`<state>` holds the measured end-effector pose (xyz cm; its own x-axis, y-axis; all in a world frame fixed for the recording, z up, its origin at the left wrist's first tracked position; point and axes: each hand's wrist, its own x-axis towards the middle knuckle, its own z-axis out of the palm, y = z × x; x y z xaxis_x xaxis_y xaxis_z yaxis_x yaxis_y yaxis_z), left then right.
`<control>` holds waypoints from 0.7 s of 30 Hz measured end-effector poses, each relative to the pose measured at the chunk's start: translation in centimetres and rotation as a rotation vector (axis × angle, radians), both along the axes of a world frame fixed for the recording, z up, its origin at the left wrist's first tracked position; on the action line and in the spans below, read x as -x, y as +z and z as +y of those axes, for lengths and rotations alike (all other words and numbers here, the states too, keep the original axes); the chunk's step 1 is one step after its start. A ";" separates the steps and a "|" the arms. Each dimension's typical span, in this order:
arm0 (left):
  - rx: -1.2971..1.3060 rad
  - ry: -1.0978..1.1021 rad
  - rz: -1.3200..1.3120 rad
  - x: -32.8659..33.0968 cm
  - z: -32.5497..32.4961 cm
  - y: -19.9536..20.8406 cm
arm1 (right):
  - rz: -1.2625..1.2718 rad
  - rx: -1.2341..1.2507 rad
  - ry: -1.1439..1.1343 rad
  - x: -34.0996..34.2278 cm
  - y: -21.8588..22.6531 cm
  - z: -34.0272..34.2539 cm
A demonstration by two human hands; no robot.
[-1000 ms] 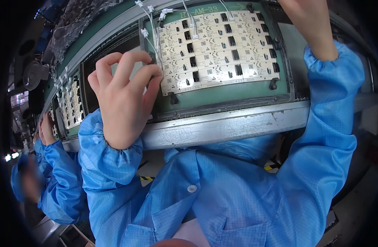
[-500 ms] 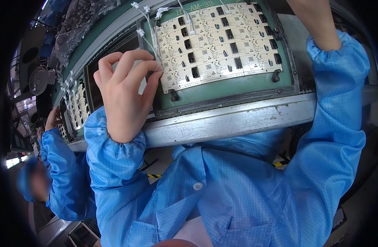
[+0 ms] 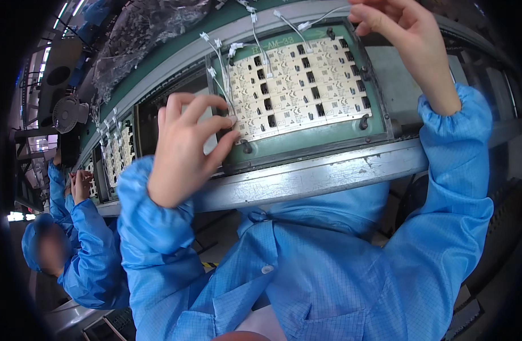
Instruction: Manually inserting wires and components into circuit boards on an industrial assembly line.
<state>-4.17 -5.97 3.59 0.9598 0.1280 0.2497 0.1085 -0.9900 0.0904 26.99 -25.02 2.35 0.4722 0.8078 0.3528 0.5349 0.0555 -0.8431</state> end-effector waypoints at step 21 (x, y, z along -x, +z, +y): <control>-0.202 -0.286 -0.288 -24.4 17.2 -3.0 | -0.090 0.066 -0.032 5.0 -1.9 1.3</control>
<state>20.25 11.21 0.64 0.8373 -0.2112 0.5043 -0.1734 -0.9773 -0.1215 21.97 -23.69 0.48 0.4667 0.8160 0.3412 0.6095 -0.0172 -0.7926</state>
